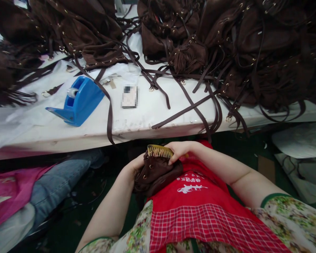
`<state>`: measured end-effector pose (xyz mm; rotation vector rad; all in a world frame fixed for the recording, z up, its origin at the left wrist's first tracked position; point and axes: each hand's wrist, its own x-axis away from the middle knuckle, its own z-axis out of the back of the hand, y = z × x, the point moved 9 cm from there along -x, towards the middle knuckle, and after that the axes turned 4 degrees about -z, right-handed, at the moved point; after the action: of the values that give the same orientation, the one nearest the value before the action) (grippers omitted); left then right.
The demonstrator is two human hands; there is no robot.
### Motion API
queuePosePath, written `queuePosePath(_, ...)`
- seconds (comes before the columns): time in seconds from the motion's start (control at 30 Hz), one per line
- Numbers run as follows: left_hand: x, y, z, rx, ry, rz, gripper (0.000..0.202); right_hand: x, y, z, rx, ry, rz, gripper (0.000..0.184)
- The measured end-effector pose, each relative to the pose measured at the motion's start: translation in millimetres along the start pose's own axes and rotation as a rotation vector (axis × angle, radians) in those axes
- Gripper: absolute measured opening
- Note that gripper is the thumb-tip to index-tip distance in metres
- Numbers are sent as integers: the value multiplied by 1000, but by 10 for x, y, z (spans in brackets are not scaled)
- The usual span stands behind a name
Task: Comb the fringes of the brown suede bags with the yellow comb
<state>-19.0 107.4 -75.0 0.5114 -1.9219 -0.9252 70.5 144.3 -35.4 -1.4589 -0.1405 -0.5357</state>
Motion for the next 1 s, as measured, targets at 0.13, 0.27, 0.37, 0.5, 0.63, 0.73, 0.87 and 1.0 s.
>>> queuePosePath(0.13,65,228,-151,-82,-136,-87,38,-12,118,-25,-12,20,-95,46)
queuePosePath(0.27,107,444,-177,-160,-129,-218,45,9,173,-192,-59,-137,-189,32)
queuePosePath(0.37,119,446,-199,-180,-162,-197,51,66,86,-213,-149,-226,-180,28)
queuePosePath(0.5,161,336,-317,-396,-320,-51,52,145,-49,-170,-223,-301,-176,21)
queuePosePath(0.63,124,413,-481,-725,-370,-75,43,154,-112,-169,-246,-368,-192,23)
queuePosePath(0.73,56,561,-628,-908,-315,-197,41,116,-110,-85,-196,-326,-170,33)
queuePosePath(0.87,40,667,-730,-1068,-209,-356,40,105,-86,99,-145,-208,-91,32)
queuePosePath(1.0,76,750,-655,-1175,18,-517,36,145,-16,218,-138,-103,-82,28)
